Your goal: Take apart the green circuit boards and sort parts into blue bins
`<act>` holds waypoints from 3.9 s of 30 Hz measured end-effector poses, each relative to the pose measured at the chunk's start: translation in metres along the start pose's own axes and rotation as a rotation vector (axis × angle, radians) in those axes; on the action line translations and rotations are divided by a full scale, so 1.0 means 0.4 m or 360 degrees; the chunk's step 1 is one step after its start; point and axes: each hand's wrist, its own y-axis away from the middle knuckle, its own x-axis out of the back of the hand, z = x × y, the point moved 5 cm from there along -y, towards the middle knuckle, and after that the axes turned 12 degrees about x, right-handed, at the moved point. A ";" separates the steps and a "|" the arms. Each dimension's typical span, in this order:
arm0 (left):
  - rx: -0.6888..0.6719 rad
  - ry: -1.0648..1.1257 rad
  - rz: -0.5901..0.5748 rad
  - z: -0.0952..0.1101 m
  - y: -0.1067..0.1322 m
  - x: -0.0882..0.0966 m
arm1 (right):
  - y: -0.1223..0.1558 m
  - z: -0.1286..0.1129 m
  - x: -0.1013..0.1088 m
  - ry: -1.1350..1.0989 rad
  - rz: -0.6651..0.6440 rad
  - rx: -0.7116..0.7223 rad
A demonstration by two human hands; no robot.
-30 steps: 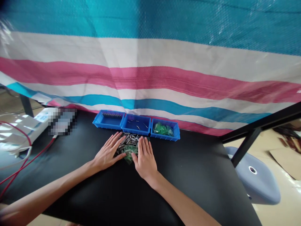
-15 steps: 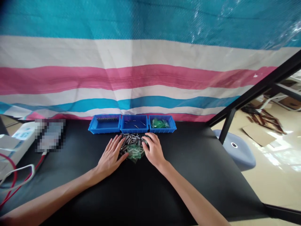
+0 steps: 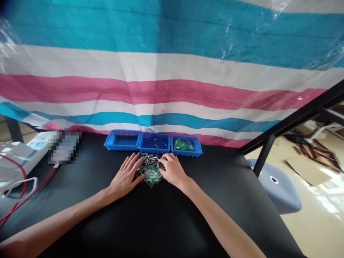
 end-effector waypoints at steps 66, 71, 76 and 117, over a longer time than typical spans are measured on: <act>-0.0277 0.0946 0.0570 -0.001 -0.125 0.070 | -0.062 -0.047 -0.039 -0.0721 0.0996 -0.0022; -0.0120 0.0962 0.0452 -0.006 -0.127 0.068 | -0.058 -0.041 -0.030 -0.0755 0.1069 -0.0121; -0.0104 0.0964 0.0425 -0.008 -0.126 0.060 | -0.056 -0.045 -0.029 -0.0759 0.1060 -0.0086; -0.0207 0.0873 0.0334 -0.018 -0.129 0.023 | -0.066 -0.060 -0.048 -0.0649 0.1004 0.0266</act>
